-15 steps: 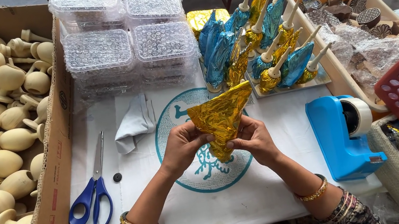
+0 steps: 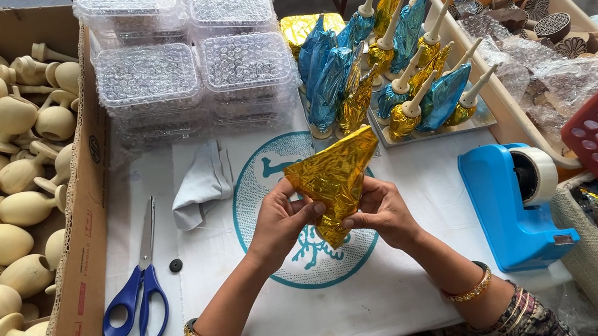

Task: The person wraps a wooden bird-shaped decoration with gold foil, smoothing the material around the body and wings. They then use a tape dispenser to apply clear tape to secure the foil at the base of the decoration.

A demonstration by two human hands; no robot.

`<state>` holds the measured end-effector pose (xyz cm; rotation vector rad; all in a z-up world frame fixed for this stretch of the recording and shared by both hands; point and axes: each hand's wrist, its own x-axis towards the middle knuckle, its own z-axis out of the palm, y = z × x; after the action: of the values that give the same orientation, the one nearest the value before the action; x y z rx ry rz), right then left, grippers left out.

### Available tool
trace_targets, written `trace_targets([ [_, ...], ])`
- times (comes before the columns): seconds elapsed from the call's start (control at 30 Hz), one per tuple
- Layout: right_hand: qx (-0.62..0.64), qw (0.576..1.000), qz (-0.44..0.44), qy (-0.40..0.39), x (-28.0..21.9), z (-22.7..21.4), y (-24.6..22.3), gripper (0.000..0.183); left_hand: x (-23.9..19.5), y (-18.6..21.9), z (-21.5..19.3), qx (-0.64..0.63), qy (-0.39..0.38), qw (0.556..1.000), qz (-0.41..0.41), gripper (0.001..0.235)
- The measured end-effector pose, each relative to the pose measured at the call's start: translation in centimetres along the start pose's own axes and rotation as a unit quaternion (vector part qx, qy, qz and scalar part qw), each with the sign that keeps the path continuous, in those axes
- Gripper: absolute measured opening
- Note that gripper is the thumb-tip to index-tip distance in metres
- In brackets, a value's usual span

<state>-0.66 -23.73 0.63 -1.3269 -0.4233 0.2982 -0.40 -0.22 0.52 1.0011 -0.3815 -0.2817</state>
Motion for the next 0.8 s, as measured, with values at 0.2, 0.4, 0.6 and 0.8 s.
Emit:
trace_targets([
  [0.2,-0.008,1.0,-0.003,0.012,0.0,0.1,0.2,0.061,-0.3,-3.3,-0.8,0.077,0.111,0.987,0.088,0.031],
  [0.4,-0.012,0.999,-0.006,0.037,0.1,0.8,-0.2,0.06,-1.0,-0.9,2.1,0.122,0.167,0.971,0.116,0.006],
  [0.6,-0.008,0.998,-0.022,0.063,0.1,0.6,-0.1,0.056,-1.7,0.5,4.2,0.242,0.176,0.941,0.156,0.016],
  [0.8,-0.004,0.996,-0.029,0.082,0.2,0.3,-0.1,0.055,-2.0,0.4,5.0,0.329,0.147,0.913,0.19,0.044],
])
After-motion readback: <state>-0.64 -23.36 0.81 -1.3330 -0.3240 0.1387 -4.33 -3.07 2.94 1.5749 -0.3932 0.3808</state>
